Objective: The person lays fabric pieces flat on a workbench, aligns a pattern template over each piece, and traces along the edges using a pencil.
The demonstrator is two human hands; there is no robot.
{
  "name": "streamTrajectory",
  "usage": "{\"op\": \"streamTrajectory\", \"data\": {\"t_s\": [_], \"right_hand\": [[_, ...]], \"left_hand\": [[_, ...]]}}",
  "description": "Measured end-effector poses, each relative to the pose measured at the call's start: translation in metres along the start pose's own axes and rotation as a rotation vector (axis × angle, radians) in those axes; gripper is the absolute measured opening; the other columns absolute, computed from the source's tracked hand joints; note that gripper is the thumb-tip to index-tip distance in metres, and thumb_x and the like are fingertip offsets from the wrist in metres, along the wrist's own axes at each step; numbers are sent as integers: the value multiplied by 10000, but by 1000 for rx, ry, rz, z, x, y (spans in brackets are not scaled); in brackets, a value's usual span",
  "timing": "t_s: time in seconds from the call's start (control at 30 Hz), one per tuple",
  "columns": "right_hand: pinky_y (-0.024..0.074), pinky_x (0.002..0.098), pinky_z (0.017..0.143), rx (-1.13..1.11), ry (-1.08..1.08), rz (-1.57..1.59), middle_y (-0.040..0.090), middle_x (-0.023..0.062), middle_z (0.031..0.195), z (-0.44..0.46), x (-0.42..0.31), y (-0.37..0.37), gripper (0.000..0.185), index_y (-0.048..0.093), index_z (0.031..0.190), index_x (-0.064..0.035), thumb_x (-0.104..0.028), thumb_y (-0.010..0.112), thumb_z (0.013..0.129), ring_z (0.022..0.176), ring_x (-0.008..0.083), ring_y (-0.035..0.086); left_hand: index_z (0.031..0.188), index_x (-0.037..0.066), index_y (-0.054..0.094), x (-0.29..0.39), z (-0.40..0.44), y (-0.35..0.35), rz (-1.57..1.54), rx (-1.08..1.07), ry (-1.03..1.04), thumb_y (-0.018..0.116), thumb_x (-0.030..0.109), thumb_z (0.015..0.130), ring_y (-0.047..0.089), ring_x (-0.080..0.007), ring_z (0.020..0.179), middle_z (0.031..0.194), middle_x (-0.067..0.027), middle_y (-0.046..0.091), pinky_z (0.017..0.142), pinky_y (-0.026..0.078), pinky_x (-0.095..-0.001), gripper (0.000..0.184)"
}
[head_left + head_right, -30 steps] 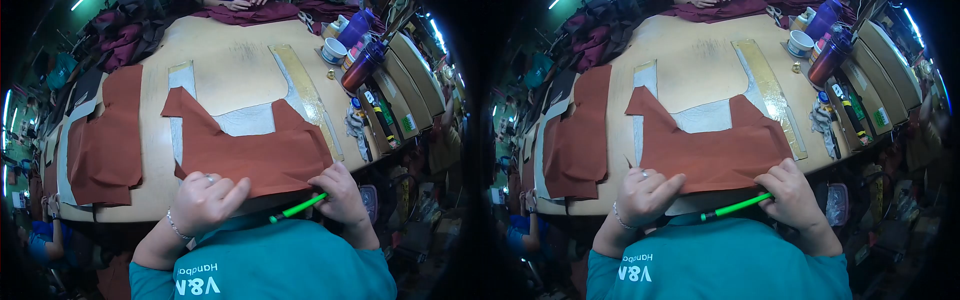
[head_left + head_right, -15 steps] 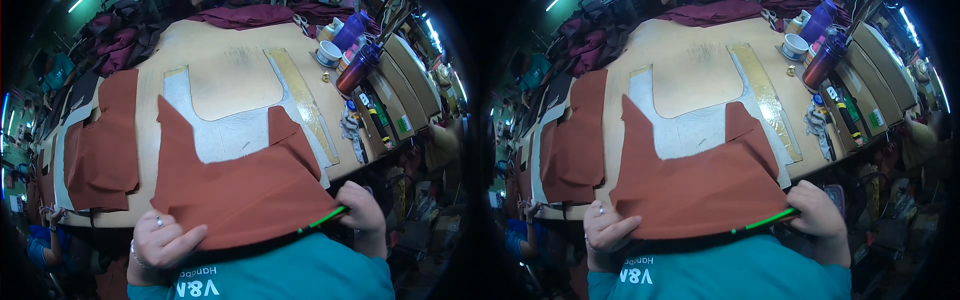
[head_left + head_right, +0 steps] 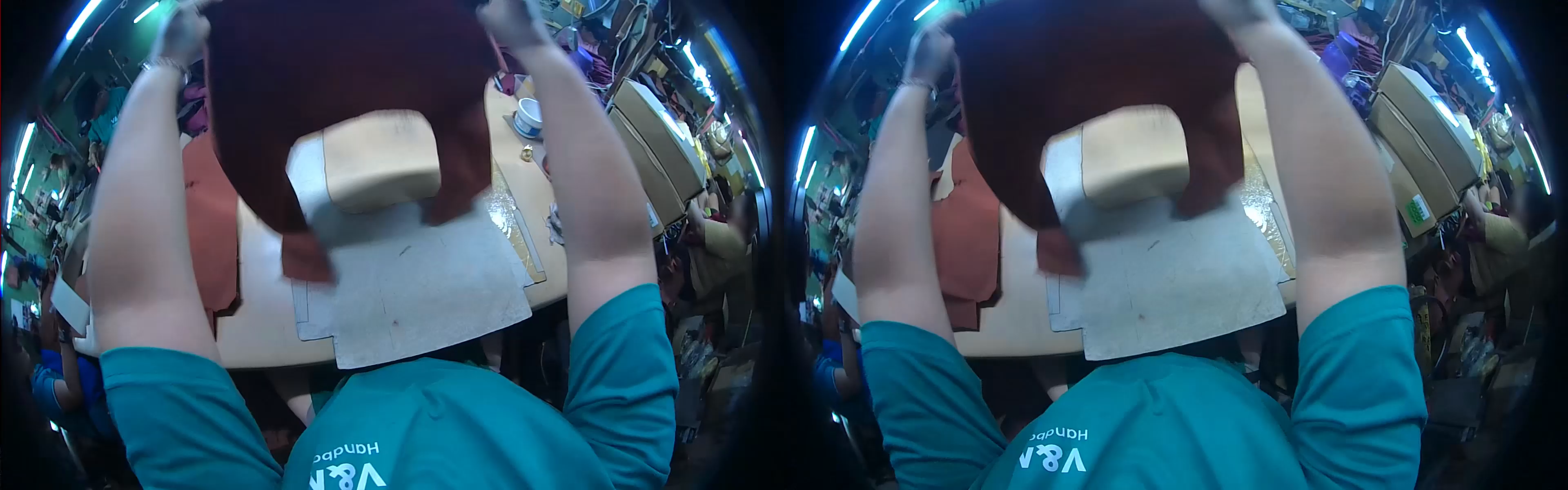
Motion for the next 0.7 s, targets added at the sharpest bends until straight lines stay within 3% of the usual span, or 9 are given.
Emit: {"op": "streamTrajectory", "data": {"t_s": [0.03,0.07,0.1,0.13,0.23,0.3,0.37,0.53,0.7], "right_hand": [[465,361,663,-6,85,64,587,209,735,13,-15,-14,69,563,782,-2,-66,546,762,701,304,589],[458,351,637,59,-18,24,578,199,709,17,-31,-29,71,559,750,0,-62,529,769,661,280,575],[451,342,611,130,-123,-17,569,189,682,18,-47,-44,93,555,718,2,-58,513,775,621,256,561],[430,326,581,31,44,-42,554,173,656,18,-47,-48,180,546,695,3,-135,528,810,590,223,542],[453,327,657,-28,-120,-232,587,131,743,-19,-72,-58,149,580,801,-8,-148,532,814,709,229,572],[439,363,653,83,-305,-126,556,137,718,-73,-82,-61,166,583,854,-8,-44,583,692,709,303,551],[429,400,656,41,-303,-166,562,156,746,-129,-86,-48,150,577,829,-11,-23,552,681,727,334,548],[406,360,618,-353,-43,-27,470,99,725,-280,-90,3,174,534,751,-49,35,519,599,700,280,464],[415,367,690,-606,247,48,481,107,806,-382,-77,1,275,560,795,-31,41,541,530,797,294,468]], "left_hand": [[1008,65,615,-12,12,-16,59,-103,-112,448,118,795,600,-249,886,962,-121,622,829,444,-304,276],[758,16,628,20,8,-57,27,448,235,452,-61,720,531,-104,558,651,-61,621,498,416,-264,197],[994,-53,552,19,24,-61,-195,53,9,572,218,816,603,-227,743,986,-191,592,606,526,-316,325],[1343,-30,168,31,-1,-61,-605,-123,-287,682,292,734,607,-269,925,1168,-274,487,681,537,-351,860],[1054,83,598,39,-49,-101,-52,206,234,509,277,846,601,-212,885,970,-67,624,836,436,-287,299],[1052,92,589,48,-110,-92,-232,212,31,547,301,852,587,-187,928,984,-35,614,856,425,-286,293],[881,36,629,90,-171,-90,-232,251,194,594,-36,756,586,-193,897,905,-71,615,810,463,-293,149],[809,71,663,97,-337,-17,-624,-98,-235,591,-129,588,529,-259,976,954,-87,572,814,466,-336,307],[831,60,659,161,-417,10,-543,-726,-117,645,6,667,507,-270,1036,1054,-112,562,851,442,-357,173]]}}
Point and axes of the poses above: each hand's wrist, its own z-axis towards the middle knuckle, its own y-axis out of the palm, x = y × z, the point moved 10 cm from there along z, towards the middle knuckle
